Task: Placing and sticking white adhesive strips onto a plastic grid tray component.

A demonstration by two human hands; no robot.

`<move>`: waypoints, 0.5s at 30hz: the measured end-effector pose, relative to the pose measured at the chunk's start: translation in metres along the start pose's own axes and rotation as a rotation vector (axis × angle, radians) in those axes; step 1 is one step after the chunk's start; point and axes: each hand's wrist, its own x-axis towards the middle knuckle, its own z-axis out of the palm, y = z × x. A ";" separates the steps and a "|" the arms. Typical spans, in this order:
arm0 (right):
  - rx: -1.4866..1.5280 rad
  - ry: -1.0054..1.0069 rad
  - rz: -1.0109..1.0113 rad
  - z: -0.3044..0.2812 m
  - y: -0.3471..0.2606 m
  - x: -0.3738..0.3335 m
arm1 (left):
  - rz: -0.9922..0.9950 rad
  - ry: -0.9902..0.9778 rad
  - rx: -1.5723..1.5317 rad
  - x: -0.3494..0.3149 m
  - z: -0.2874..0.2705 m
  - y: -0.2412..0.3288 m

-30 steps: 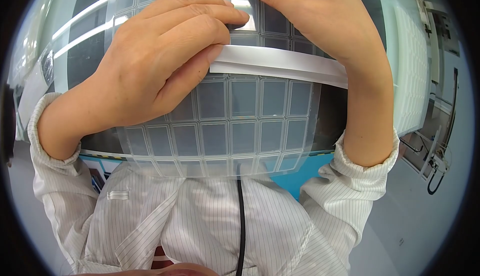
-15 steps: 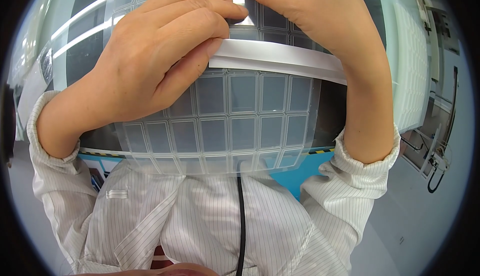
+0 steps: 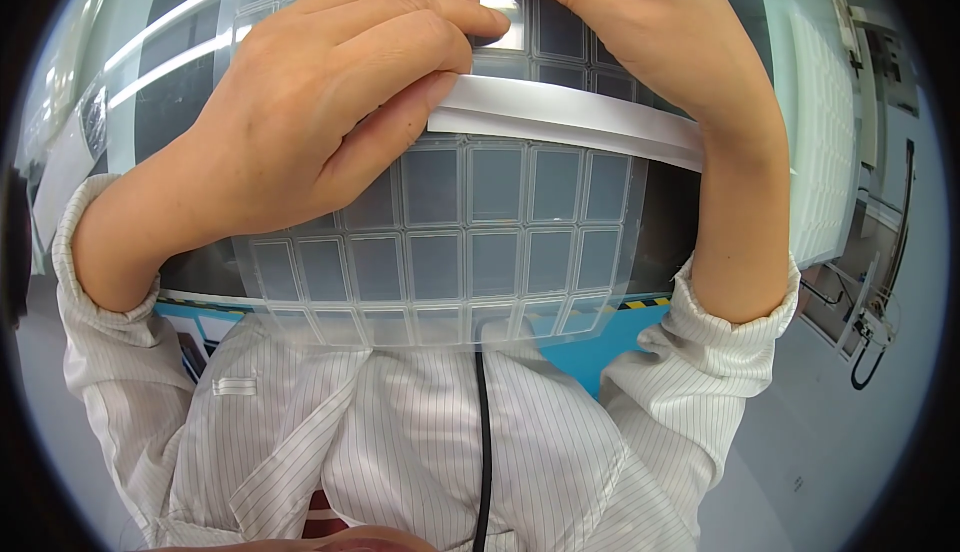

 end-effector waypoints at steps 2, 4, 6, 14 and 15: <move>-0.021 0.023 -0.045 0.001 0.002 -0.002 | 0.026 0.015 -0.001 0.002 0.002 -0.001; -0.055 0.019 -0.030 0.000 0.000 0.000 | 0.039 0.023 0.001 0.001 0.001 -0.004; -0.086 0.016 -0.015 0.000 -0.001 0.000 | 0.050 0.028 0.004 0.002 0.001 -0.004; -0.222 0.047 -0.092 0.003 -0.006 -0.002 | 0.107 0.045 0.027 0.003 0.004 -0.004; -0.225 0.047 -0.086 0.003 -0.006 -0.002 | 0.114 0.048 0.030 0.004 0.005 -0.005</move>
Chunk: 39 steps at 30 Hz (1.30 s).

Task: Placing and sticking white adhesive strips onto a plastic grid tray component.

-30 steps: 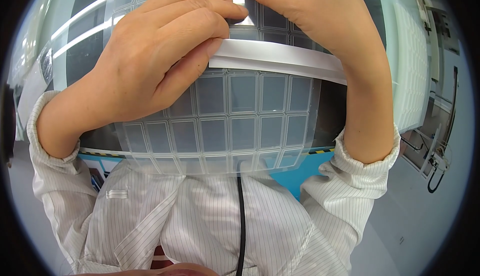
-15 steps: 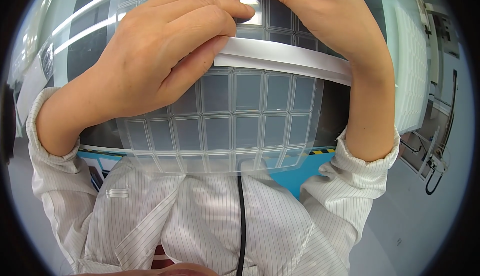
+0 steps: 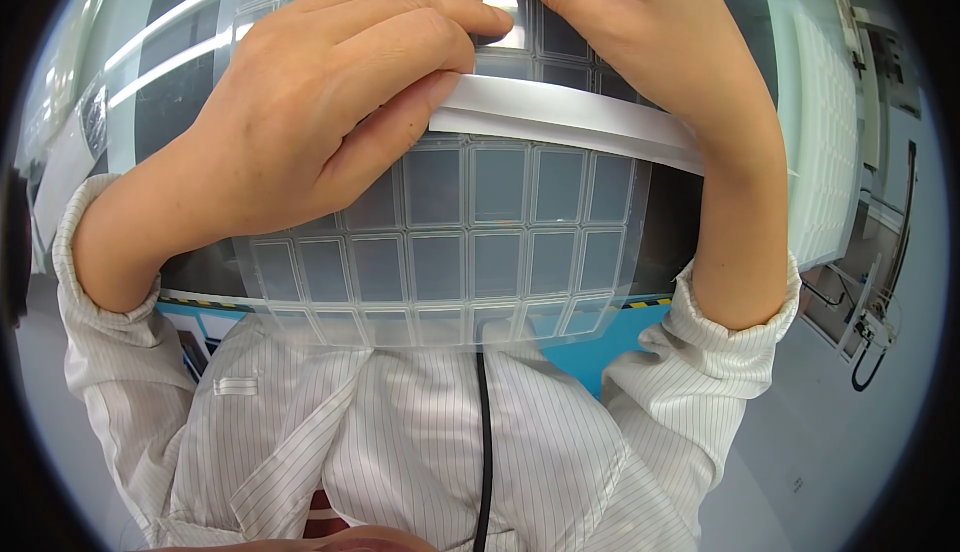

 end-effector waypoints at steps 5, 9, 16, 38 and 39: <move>-0.017 0.000 0.030 0.000 -0.003 0.001 | 0.032 0.016 0.016 -0.002 -0.001 -0.002; -0.029 0.003 0.052 0.000 -0.002 0.000 | 0.062 0.030 0.023 -0.003 -0.001 -0.005; 0.173 -0.003 0.042 0.003 0.003 -0.001 | 0.106 0.055 0.036 -0.005 0.000 -0.009; 0.166 0.154 -0.068 0.010 -0.007 -0.013 | 0.270 0.123 0.140 0.004 -0.018 -0.015; 0.218 0.099 -0.105 0.007 -0.005 -0.018 | -0.279 -0.143 -0.168 0.017 -0.036 0.000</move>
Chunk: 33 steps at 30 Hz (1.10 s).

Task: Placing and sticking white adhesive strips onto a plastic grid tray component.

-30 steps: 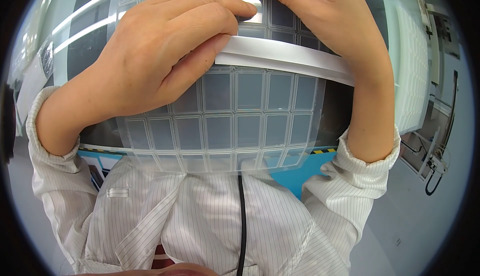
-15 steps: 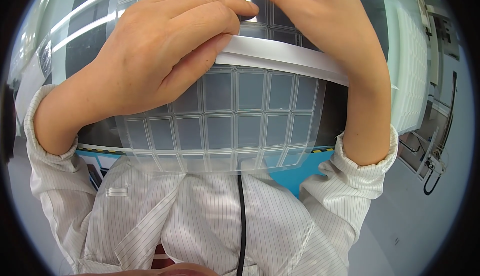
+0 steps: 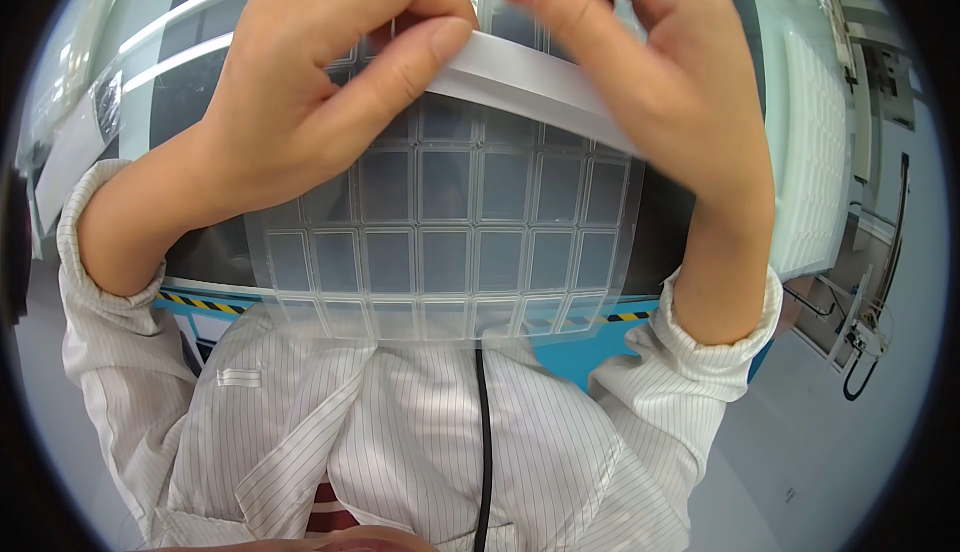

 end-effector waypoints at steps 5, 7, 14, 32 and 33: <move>-0.207 -0.084 -0.210 0.007 -0.004 0.001 | -0.494 0.010 -0.400 -0.011 0.010 0.006; -0.264 -0.030 -0.309 0.008 -0.001 0.001 | -0.620 0.046 -0.689 -0.011 0.012 0.008; -0.364 0.086 -0.450 0.010 -0.005 0.000 | -0.361 0.193 -0.505 -0.012 0.026 0.004; -0.089 -0.137 0.201 -0.041 0.014 0.005 | 0.207 0.033 0.141 0.014 0.049 -0.004; -0.130 -0.134 0.215 -0.039 0.013 0.006 | 0.203 0.029 0.138 0.014 0.050 -0.006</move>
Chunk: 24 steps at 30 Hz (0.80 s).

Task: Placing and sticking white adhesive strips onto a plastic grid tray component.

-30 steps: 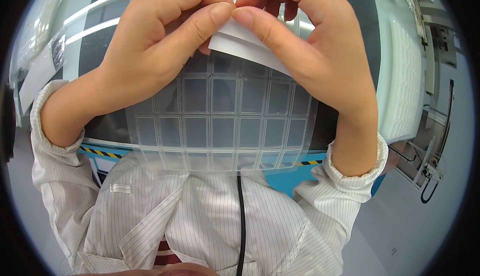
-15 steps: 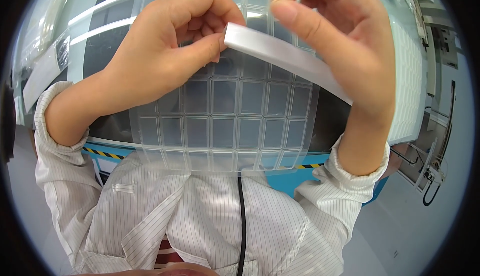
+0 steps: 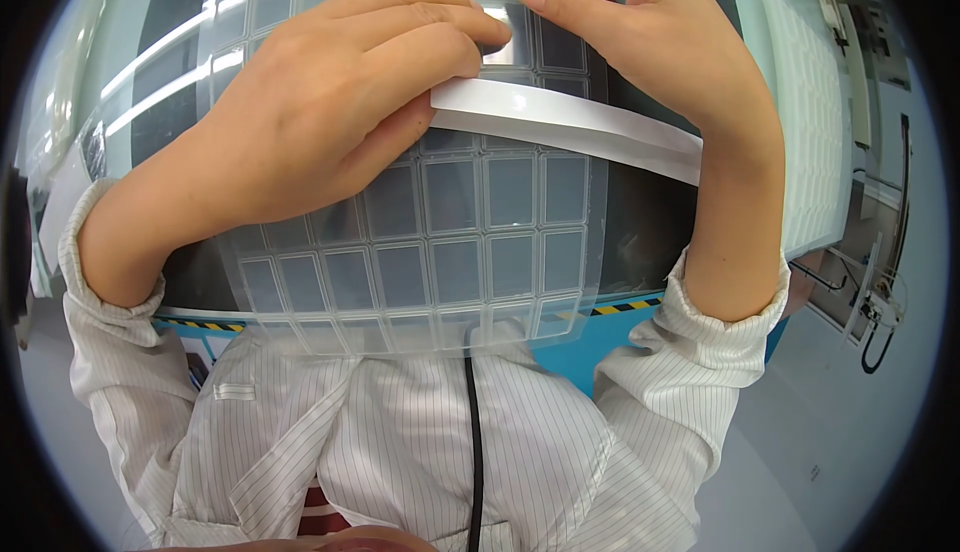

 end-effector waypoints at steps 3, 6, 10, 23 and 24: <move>-0.049 0.012 0.006 0.004 0.003 0.003 | -0.059 -0.022 -0.070 -0.003 0.002 -0.004; -0.066 0.029 -0.025 0.008 0.006 0.005 | -0.081 -0.042 -0.087 -0.007 0.004 -0.014; -0.021 0.050 -0.057 0.013 0.008 0.006 | 0.524 0.199 0.270 -0.009 0.010 -0.040; -0.045 0.107 -0.015 0.014 0.005 0.011 | 0.533 0.237 0.231 -0.007 0.014 -0.043; -0.087 0.118 -0.007 0.015 0.003 0.012 | 0.532 0.237 0.232 -0.007 0.013 -0.042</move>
